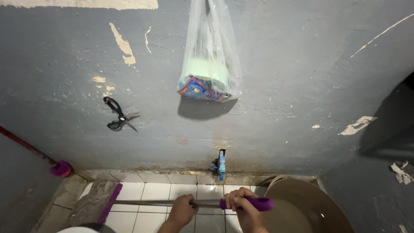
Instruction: The person cleans the floor by hand using a mop, dipping the mop head into a bucket of water and repeatedly wiping the tiled surface.
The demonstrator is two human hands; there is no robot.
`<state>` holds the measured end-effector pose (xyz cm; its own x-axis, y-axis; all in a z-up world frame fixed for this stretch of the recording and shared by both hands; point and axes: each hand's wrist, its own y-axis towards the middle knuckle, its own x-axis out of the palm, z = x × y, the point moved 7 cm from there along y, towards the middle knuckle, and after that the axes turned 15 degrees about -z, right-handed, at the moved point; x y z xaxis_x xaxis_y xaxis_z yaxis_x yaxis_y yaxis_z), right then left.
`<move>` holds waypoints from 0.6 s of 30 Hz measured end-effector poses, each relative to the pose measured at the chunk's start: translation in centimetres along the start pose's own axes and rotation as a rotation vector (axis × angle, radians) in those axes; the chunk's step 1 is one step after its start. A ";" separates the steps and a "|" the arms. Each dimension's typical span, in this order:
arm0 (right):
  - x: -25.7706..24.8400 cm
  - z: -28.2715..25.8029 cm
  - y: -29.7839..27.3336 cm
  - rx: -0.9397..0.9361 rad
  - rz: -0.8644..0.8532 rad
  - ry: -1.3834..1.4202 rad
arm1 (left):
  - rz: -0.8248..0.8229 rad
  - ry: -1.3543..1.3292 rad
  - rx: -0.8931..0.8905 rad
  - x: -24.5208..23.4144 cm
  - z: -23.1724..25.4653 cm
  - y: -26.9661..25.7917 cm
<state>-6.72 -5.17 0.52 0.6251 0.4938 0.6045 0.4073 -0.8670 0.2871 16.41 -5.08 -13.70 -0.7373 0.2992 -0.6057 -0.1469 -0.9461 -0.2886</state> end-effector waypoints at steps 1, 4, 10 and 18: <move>0.0 -0.1 -0.1 0.002 -0.007 -0.011 | -0.056 0.004 -0.049 0.4 0.3 0.0; 0.2 -1.1 -0.2 0.008 -0.011 -0.050 | -0.200 -0.009 -0.153 0.2 2.1 -0.1; 0.4 -6.9 1.8 -0.069 -0.037 -0.128 | -0.303 -0.020 -0.167 -1.4 9.4 -0.5; 2.1 -16.6 4.9 0.000 0.184 -0.221 | -0.073 0.005 -0.033 -2.8 18.9 -0.5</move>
<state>-14.47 -9.48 15.49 0.8187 0.3304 0.4697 0.2731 -0.9435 0.1877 6.07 -7.80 2.12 -0.7220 0.3681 -0.5858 -0.1783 -0.9171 -0.3566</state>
